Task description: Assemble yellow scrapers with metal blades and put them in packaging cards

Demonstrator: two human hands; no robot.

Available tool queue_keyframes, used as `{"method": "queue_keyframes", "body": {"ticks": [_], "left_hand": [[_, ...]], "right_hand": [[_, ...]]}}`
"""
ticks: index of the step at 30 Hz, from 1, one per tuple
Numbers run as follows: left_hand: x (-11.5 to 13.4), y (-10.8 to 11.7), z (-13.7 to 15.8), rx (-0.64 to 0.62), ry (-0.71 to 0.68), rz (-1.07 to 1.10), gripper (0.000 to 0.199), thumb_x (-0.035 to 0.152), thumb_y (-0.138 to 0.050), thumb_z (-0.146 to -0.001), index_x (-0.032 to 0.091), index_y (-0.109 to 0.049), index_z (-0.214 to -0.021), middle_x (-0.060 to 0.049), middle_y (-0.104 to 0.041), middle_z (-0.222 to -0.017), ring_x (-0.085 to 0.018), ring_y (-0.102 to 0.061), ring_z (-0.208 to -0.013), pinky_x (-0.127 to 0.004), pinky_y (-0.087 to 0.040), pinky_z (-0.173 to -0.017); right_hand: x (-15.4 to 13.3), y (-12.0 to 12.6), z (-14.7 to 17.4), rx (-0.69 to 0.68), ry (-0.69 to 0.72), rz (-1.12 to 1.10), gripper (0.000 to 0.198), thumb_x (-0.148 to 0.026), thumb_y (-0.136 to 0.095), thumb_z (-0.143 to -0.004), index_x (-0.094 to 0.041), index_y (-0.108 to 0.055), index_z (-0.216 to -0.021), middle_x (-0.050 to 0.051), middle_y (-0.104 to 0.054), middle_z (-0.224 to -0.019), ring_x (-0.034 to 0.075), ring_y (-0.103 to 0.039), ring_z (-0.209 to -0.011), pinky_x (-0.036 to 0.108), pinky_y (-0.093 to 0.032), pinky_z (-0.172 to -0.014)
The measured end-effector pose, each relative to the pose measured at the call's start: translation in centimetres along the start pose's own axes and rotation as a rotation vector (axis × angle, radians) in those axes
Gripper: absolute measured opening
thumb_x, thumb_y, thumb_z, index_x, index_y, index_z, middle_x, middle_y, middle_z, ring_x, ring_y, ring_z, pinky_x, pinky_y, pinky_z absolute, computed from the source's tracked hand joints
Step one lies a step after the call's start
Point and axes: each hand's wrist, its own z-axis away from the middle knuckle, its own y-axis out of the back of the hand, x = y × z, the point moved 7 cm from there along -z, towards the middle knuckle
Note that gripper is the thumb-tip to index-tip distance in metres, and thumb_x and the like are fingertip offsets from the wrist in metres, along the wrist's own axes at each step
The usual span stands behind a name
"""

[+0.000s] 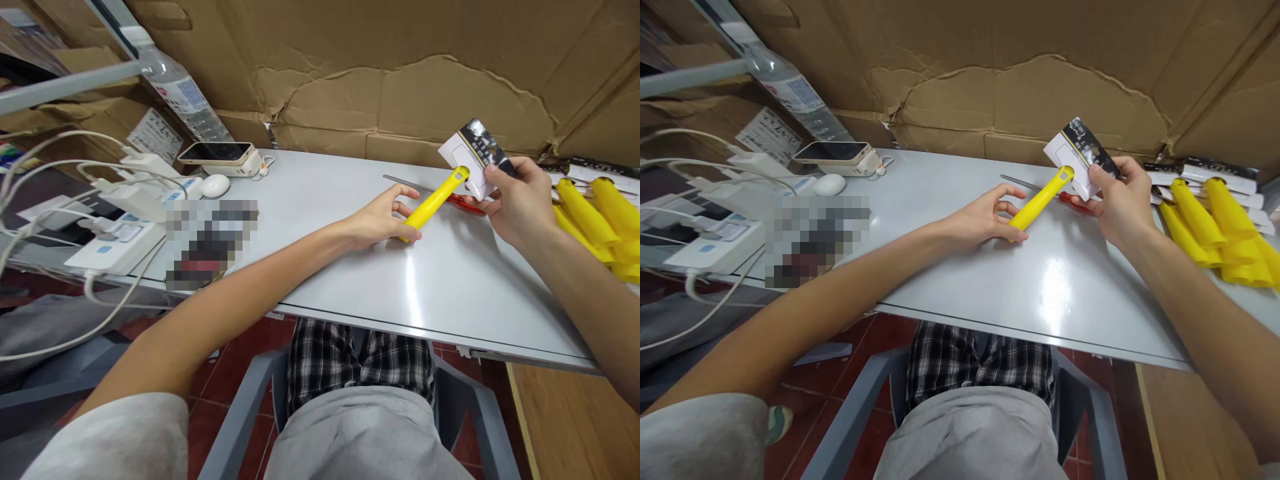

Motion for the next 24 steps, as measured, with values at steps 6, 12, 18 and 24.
{"method": "queue_keyframes", "body": {"ticks": [6,12,18,24], "left_hand": [[0.6,-1.2,0.6,-0.185,0.001,-0.028,0.078,0.026,-0.100,-0.071,0.029,-0.057,-0.136,-0.005,-0.072,-0.105,-0.020,-0.077,-0.083,-0.040,-0.062,-0.083],[1.2,0.4,-0.1,0.093,-0.062,0.030,0.046,0.050,-0.083,-0.093,0.021,-0.063,-0.122,-0.013,-0.078,-0.113,-0.018,-0.077,-0.079,-0.032,-0.061,-0.071],[1.0,2.0,-0.9,0.232,-0.081,0.123,0.021,0.026,-0.081,-0.094,0.018,-0.065,-0.103,-0.010,-0.078,-0.098,-0.016,-0.075,-0.073,-0.033,-0.063,-0.072],[1.2,2.3,-0.8,0.321,-0.107,0.172,0.020,0.023,-0.079,-0.090,0.019,-0.065,-0.104,-0.010,-0.078,-0.109,-0.021,-0.077,-0.084,-0.040,-0.065,-0.079]], "right_hand": [[0.0,0.5,-0.6,0.009,-0.012,0.058,0.042,-0.011,-0.076,-0.079,-0.018,-0.053,-0.114,-0.001,-0.060,-0.092,0.007,-0.062,-0.083,0.033,-0.058,-0.077],[1.6,-2.6,3.2,-0.251,-0.034,0.045,0.055,-0.031,-0.089,-0.071,-0.022,-0.057,-0.115,0.000,-0.061,-0.081,0.013,-0.065,-0.076,0.033,-0.061,-0.067],[2.8,-4.5,5.9,-0.359,-0.092,-0.065,0.088,-0.048,-0.094,-0.068,-0.032,-0.044,-0.139,0.002,-0.071,-0.112,0.015,-0.074,-0.096,0.037,-0.067,-0.083],[3.9,-6.1,8.4,-0.537,-0.235,0.001,0.093,-0.043,-0.096,-0.066,-0.030,-0.045,-0.143,0.004,-0.073,-0.113,0.017,-0.076,-0.096,0.032,-0.066,-0.081]]}}
